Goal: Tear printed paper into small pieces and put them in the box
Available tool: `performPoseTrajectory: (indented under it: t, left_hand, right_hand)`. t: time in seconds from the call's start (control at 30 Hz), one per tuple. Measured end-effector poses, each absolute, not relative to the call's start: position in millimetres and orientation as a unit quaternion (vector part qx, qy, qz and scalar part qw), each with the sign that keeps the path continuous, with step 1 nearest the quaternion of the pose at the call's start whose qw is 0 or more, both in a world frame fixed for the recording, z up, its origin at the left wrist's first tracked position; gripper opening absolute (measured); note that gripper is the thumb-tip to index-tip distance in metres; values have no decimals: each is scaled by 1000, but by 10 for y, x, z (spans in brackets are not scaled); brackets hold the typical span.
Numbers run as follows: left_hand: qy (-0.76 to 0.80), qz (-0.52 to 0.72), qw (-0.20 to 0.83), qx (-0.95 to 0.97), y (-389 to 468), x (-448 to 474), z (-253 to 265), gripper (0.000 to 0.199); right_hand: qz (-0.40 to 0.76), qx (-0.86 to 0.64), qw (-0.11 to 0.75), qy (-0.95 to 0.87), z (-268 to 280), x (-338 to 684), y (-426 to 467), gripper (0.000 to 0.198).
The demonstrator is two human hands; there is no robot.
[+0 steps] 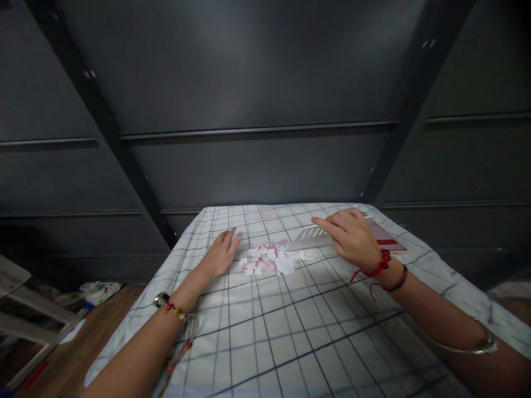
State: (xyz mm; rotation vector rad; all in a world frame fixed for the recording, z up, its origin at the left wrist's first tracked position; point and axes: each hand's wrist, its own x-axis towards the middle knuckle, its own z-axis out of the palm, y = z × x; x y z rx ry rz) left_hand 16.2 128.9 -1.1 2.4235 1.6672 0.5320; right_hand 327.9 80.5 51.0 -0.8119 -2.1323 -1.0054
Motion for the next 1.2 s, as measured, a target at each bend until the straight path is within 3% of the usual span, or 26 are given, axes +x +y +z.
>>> performPoseTrajectory:
  t: [0.13,0.37,0.8,1.2]
  left_hand:
    - [554,178,79,809,1236,173,52,62]
    - [535,65,84,838,1101,312,125,80]
    - [462,-13,103,881,1078,281,132,105]
    - [440,0,110,891,1106,210,63,102]
  right_hand:
    - [-410,-314,300,-802,567,3382,774,34]
    - [-408,-327,266,-810,582,3439,795,29]
    - [-388,-348,275,-808,552,3498,810,31]
    - [-359,-356,286,-814,543,3502,783,30]
